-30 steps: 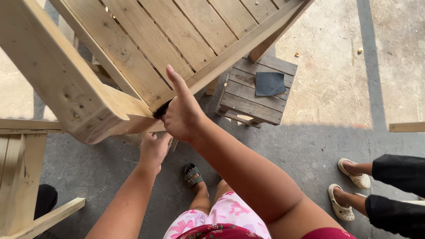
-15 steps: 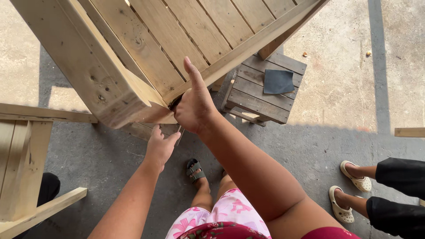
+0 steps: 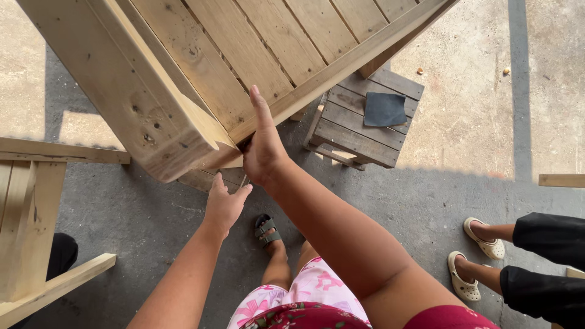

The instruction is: The person sands the seat and frame of a wooden chair using a sanding block. They work methodically across the slats and edges, smoothing the surface throughout the clip.

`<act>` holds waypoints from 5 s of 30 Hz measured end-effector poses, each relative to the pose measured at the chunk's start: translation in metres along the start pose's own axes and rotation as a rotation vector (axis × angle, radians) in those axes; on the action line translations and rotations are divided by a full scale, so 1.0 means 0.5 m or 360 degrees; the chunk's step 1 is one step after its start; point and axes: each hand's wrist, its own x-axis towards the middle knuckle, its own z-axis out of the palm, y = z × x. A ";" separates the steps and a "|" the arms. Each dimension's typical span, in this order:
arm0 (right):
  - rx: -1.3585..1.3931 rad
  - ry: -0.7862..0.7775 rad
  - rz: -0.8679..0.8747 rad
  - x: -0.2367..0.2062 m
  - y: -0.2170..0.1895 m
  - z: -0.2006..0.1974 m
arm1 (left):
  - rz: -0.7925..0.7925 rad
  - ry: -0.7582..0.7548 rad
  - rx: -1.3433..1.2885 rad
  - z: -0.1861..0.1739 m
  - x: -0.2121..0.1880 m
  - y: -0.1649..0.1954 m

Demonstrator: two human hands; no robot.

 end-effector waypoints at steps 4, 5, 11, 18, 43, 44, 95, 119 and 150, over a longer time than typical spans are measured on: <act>0.0078 -0.0041 0.0194 0.006 -0.005 -0.021 | -0.0033 -0.0032 0.0013 0.001 -0.004 0.008; 0.0116 -0.0088 0.0165 0.005 -0.009 -0.037 | -0.0027 -0.0049 0.0031 0.000 -0.007 0.011; -0.0012 0.0159 0.0491 0.037 -0.029 -0.126 | 0.0018 -0.0240 -0.0096 -0.010 -0.028 0.044; -0.0410 0.0092 0.0300 0.058 -0.037 -0.205 | 0.0223 -0.0988 -0.0848 -0.004 -0.049 0.088; -0.2273 -0.0276 -0.1504 0.141 -0.370 -0.214 | -0.0104 0.0304 -0.2495 0.119 0.042 0.157; -0.2405 -0.0273 -0.1595 0.150 -0.374 -0.209 | -0.0059 0.0350 -0.2506 0.117 0.042 0.153; -0.3394 0.0149 -0.1071 0.183 -0.345 -0.152 | -0.0244 0.1087 -0.1324 0.124 -0.062 0.209; -0.3441 0.0179 -0.1079 0.185 -0.345 -0.156 | 0.0045 0.0611 -0.2299 0.137 -0.005 0.136; -0.3408 0.0218 -0.1076 0.181 -0.351 -0.149 | 0.0116 0.0562 -0.2944 0.202 0.032 0.164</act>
